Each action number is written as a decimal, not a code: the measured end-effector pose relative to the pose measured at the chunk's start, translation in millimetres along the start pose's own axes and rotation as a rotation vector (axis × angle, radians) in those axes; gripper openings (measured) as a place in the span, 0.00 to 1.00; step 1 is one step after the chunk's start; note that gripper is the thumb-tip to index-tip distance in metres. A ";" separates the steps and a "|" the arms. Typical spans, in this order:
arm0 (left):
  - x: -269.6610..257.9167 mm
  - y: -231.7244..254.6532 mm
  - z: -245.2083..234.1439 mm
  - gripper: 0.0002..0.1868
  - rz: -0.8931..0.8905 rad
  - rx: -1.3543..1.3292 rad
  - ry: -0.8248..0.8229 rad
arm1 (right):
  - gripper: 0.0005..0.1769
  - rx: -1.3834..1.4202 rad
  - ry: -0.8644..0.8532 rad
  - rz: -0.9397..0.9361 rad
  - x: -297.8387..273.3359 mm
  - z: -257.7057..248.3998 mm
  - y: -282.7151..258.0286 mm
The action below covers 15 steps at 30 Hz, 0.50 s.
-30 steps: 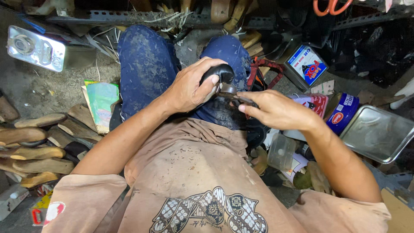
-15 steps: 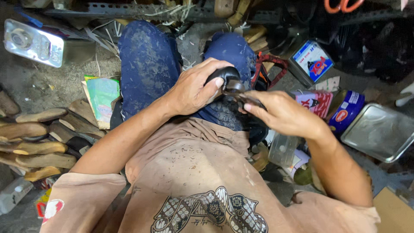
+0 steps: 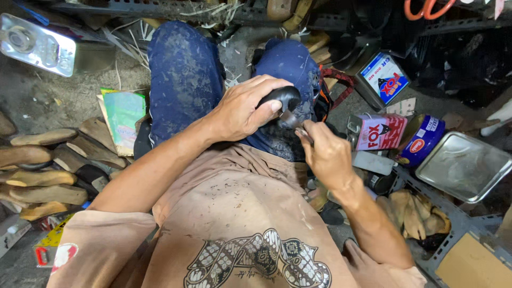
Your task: The person sits on the floor and uses a hammer to tap the sole of a black shoe held on their lap. They repeatedly adjust the shoe's position and tap different areas of the sole and heel with the hammer.
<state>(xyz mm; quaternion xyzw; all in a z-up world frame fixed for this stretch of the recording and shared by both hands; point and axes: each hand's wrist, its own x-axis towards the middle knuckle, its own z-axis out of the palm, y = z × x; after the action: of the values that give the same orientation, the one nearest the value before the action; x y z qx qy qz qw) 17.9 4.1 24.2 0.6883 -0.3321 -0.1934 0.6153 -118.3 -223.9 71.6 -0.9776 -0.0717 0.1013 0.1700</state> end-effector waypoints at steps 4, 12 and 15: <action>-10.7 4.6 15.0 0.21 0.001 0.131 -0.011 | 0.09 -0.106 -0.062 0.077 -19.6 -11.1 -18.1; -7.2 10.0 23.4 0.23 -0.086 0.201 0.024 | 0.09 -0.182 -0.148 0.133 -11.5 -29.9 -28.8; -2.1 1.7 19.7 0.23 -0.087 0.172 0.032 | 0.11 -0.100 -0.253 0.126 11.2 -56.3 -35.9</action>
<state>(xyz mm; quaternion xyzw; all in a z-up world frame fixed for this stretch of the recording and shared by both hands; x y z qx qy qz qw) 2.7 -8.6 22.3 0.7552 -0.3072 -0.1796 0.5504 -98.8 -206.4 133.9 -0.9668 -0.0360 0.2305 0.1040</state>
